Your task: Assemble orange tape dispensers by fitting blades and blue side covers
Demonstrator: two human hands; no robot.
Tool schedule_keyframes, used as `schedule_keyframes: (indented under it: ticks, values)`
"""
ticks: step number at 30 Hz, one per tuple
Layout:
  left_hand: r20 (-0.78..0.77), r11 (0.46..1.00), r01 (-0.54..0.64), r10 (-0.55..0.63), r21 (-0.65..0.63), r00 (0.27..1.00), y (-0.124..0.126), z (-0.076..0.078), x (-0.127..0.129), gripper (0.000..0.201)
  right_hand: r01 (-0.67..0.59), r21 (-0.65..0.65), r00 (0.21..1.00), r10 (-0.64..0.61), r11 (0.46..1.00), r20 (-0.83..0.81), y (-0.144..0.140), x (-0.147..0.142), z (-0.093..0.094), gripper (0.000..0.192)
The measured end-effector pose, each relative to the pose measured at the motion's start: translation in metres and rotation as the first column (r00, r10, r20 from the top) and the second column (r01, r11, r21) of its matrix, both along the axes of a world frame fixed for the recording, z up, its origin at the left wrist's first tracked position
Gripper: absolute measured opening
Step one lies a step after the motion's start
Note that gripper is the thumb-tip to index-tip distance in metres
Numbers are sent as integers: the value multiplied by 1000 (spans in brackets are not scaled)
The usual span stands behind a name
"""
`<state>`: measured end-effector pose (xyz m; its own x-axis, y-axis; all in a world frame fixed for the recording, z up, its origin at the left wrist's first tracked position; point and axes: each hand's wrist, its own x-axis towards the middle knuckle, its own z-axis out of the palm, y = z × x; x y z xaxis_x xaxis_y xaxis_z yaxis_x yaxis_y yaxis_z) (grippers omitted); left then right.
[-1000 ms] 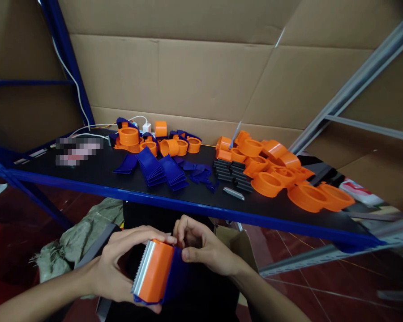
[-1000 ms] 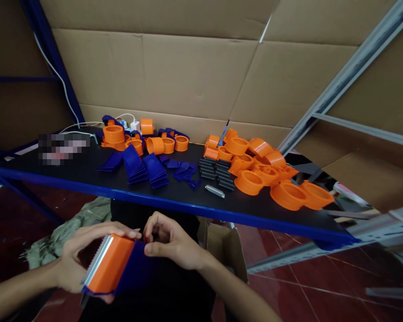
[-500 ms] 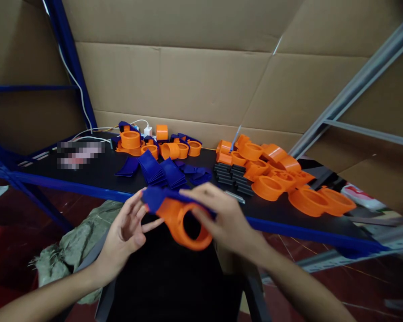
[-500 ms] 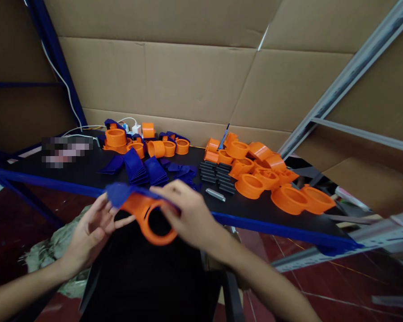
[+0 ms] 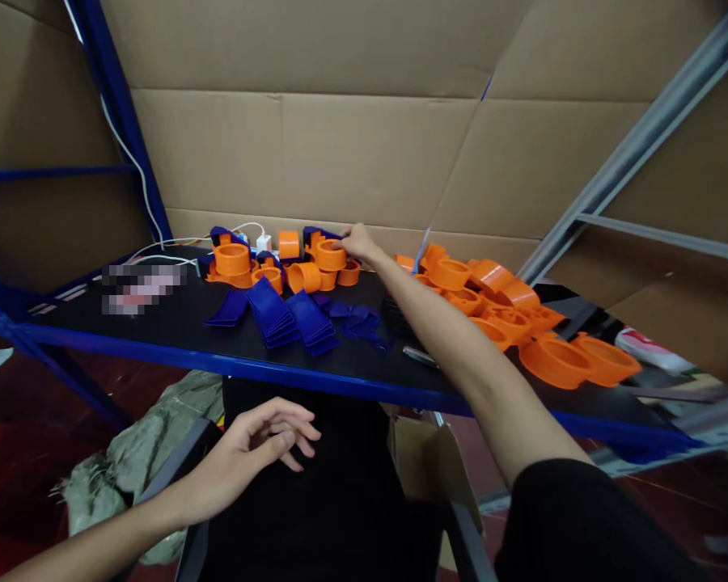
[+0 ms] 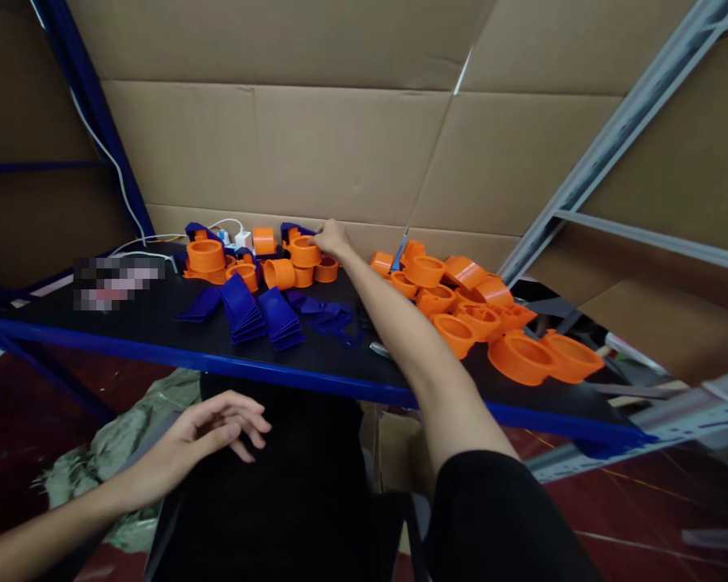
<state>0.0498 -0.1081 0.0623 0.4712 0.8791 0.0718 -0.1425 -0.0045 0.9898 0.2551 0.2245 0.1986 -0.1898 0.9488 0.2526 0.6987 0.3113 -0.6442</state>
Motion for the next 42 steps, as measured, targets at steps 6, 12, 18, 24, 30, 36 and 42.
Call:
schedule_keyframes:
  ticks: [6, 12, 18, 24, 30, 36, 42]
  values:
    - [-22, 997, 64, -65, -38, 998, 1, -2, -2, 29, 41, 39, 997, -43, 998, 62, 8, 2, 2, 33]
    - [-28, 998, 50, -52, -46, 998, 4, -1, -2, 28, -48, 60, 966, 31, 997, 257, -38, 69, 22, 28]
    - [-49, 996, 74, -76, -56, 996, 6, -5, 0, 29, -154, -109, 756, 188, 982, 627, -96, 158, 8, 28]
    - [-92, 994, 77, -84, -80, 992, 7, -9, 3, 30, 0, 22, 660, -17, 1000, 751, -81, 198, -9, 46]
    - [-99, 993, 79, -88, -89, 991, 5, -8, 4, 30, 142, 129, 631, -191, 981, 752, -48, 174, -26, 50]
    - [-93, 992, 89, -97, -92, 991, 6, -9, 3, 30, 271, 211, 606, -337, 939, 721, -21, 141, -43, 64]
    - [-99, 993, 82, -91, -89, 991, 7, -9, 2, 30, 331, 205, 622, -377, 921, 686, -7, 123, -51, 50]
